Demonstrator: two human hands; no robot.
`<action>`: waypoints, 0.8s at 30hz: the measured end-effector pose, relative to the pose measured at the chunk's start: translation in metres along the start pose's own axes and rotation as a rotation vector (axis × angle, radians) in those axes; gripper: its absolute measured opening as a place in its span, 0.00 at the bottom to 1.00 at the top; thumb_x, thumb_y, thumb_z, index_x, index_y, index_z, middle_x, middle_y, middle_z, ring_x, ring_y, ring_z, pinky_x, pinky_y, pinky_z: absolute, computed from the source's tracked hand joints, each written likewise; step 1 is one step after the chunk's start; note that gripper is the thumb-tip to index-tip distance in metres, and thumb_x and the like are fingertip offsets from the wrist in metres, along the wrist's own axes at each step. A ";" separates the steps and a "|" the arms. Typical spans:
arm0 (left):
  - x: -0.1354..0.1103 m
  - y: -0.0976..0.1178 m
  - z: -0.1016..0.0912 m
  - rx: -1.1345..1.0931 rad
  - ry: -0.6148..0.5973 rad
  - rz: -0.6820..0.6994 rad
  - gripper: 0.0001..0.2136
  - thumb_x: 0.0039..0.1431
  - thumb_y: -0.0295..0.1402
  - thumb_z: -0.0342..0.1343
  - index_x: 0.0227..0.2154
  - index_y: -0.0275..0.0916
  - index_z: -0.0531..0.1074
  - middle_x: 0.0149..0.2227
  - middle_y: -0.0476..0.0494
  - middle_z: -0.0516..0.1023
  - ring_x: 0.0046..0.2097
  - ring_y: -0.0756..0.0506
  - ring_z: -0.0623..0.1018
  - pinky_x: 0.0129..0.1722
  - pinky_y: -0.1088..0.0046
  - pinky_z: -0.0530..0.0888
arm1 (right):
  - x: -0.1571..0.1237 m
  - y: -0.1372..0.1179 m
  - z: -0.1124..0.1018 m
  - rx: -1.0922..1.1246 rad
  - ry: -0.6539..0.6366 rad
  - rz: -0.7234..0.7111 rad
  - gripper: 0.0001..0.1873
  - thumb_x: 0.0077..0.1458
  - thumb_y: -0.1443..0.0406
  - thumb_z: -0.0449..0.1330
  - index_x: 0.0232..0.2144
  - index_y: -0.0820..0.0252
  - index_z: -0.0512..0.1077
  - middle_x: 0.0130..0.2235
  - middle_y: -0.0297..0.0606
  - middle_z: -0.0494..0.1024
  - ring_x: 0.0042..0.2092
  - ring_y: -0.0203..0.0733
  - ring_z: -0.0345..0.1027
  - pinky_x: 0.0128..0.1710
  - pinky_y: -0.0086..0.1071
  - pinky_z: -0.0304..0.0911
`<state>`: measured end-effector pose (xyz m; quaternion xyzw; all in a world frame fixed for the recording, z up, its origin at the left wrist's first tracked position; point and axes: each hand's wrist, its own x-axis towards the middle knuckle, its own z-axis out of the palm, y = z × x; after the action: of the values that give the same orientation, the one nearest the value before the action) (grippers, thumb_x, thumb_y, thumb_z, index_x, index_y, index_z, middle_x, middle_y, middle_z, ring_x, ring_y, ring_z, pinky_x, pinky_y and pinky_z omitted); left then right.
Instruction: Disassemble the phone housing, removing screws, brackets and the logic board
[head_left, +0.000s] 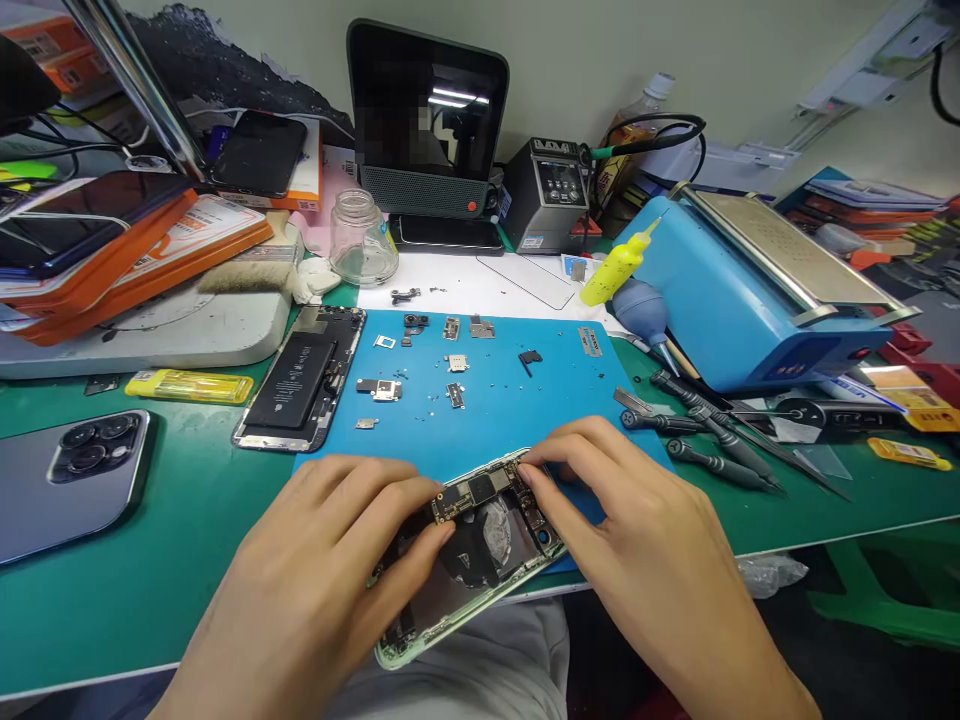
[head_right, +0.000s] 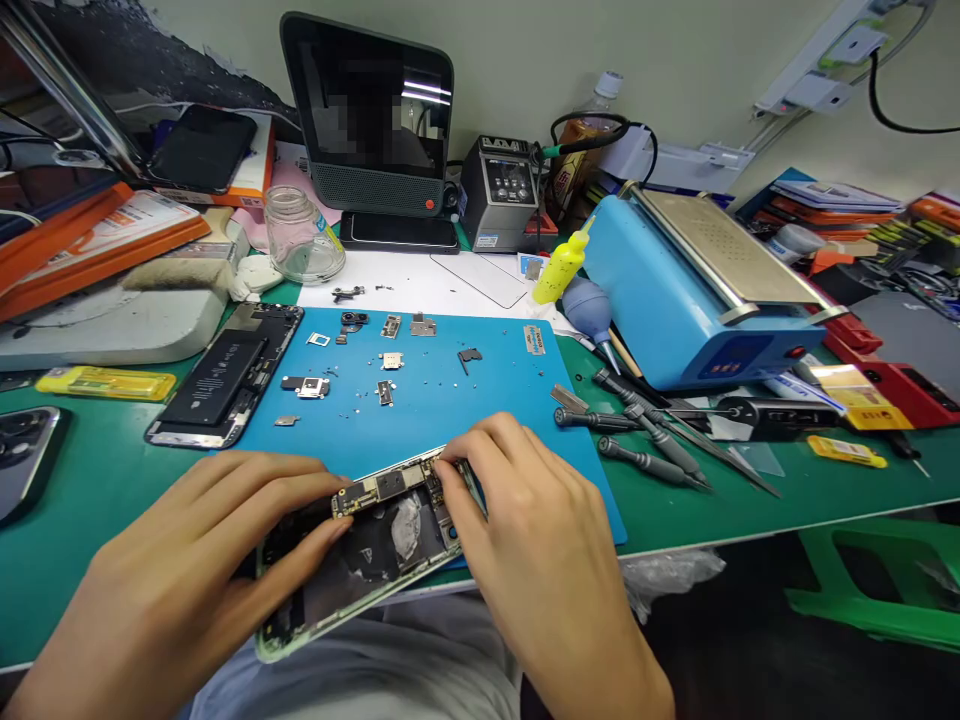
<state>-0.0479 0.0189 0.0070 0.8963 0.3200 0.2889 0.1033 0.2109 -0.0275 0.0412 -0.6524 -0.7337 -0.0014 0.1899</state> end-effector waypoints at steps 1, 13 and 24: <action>0.000 0.000 0.000 0.002 -0.004 0.005 0.06 0.87 0.32 0.54 0.54 0.41 0.76 0.49 0.49 0.85 0.52 0.45 0.79 0.57 0.66 0.69 | 0.000 -0.001 -0.001 -0.017 -0.003 0.005 0.06 0.76 0.65 0.67 0.42 0.50 0.77 0.44 0.27 0.83 0.38 0.38 0.80 0.34 0.35 0.66; 0.000 -0.003 0.001 -0.027 0.008 0.018 0.04 0.85 0.31 0.56 0.54 0.41 0.76 0.50 0.49 0.85 0.52 0.44 0.78 0.58 0.64 0.70 | -0.001 -0.020 0.004 -0.190 0.053 -0.008 0.12 0.78 0.64 0.57 0.38 0.52 0.74 0.39 0.36 0.81 0.32 0.44 0.79 0.27 0.41 0.65; 0.002 0.000 0.000 -0.054 0.032 -0.018 0.07 0.87 0.32 0.54 0.52 0.41 0.78 0.48 0.50 0.87 0.50 0.44 0.80 0.57 0.64 0.71 | 0.000 -0.007 -0.001 -0.052 0.042 0.003 0.09 0.77 0.66 0.61 0.40 0.52 0.75 0.38 0.31 0.81 0.32 0.39 0.78 0.28 0.35 0.69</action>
<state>-0.0463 0.0200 0.0083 0.8857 0.3215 0.3108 0.1250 0.2043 -0.0289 0.0436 -0.6581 -0.7282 -0.0338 0.1882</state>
